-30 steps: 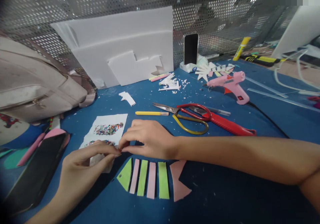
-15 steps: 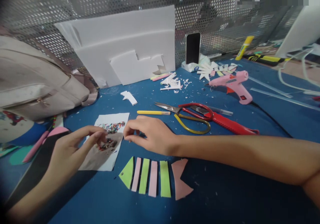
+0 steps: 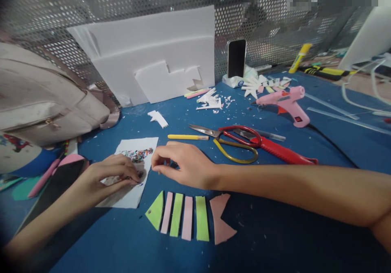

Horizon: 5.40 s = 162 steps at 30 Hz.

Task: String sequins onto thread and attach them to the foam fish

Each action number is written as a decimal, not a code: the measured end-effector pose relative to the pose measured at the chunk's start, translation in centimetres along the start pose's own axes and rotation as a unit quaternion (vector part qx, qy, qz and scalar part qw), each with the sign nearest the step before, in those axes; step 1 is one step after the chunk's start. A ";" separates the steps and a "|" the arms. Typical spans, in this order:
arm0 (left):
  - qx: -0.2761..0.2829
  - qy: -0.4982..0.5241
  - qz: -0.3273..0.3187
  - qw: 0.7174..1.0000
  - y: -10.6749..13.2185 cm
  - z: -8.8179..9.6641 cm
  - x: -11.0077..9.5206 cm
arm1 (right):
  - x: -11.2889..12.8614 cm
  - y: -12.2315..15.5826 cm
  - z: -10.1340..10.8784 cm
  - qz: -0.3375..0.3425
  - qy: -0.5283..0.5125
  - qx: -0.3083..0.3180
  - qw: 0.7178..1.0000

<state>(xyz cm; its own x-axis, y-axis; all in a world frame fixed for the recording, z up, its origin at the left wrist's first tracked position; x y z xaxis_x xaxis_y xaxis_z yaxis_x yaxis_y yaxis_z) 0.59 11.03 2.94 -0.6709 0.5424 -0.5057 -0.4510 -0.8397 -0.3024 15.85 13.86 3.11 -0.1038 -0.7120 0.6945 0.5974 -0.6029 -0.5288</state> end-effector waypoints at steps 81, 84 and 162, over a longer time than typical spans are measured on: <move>-0.251 0.156 0.205 0.933 2.7 -0.7 -0.5 | 0.7 0.3 0.1 0.053 0.019 -0.021 0.998; -0.258 0.155 0.204 0.932 2.7 -0.5 -0.6 | 0.8 0.3 0.1 0.055 0.017 -0.017 0.998; -0.318 0.145 0.141 0.926 3.1 0.2 -1.4 | 1.9 0.3 0.5 0.101 0.011 -0.051 0.994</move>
<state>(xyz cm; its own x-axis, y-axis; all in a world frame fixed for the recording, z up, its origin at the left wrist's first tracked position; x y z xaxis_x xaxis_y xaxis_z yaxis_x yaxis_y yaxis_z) -0.01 7.63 2.91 -0.4817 0.3477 -0.8044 0.2169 -0.8420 -0.4939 16.24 12.54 4.54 -0.0077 -0.8287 0.5596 0.5244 -0.4799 -0.7033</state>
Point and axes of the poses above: each hand's wrist, its own y-axis away from the middle knuckle, its own z-axis out of the back of the hand, x = y × z, the point moved 8 cm from there along -y, towards the middle knuckle, and after that the axes turned 11 degrees about -x, right-handed, at the moved point
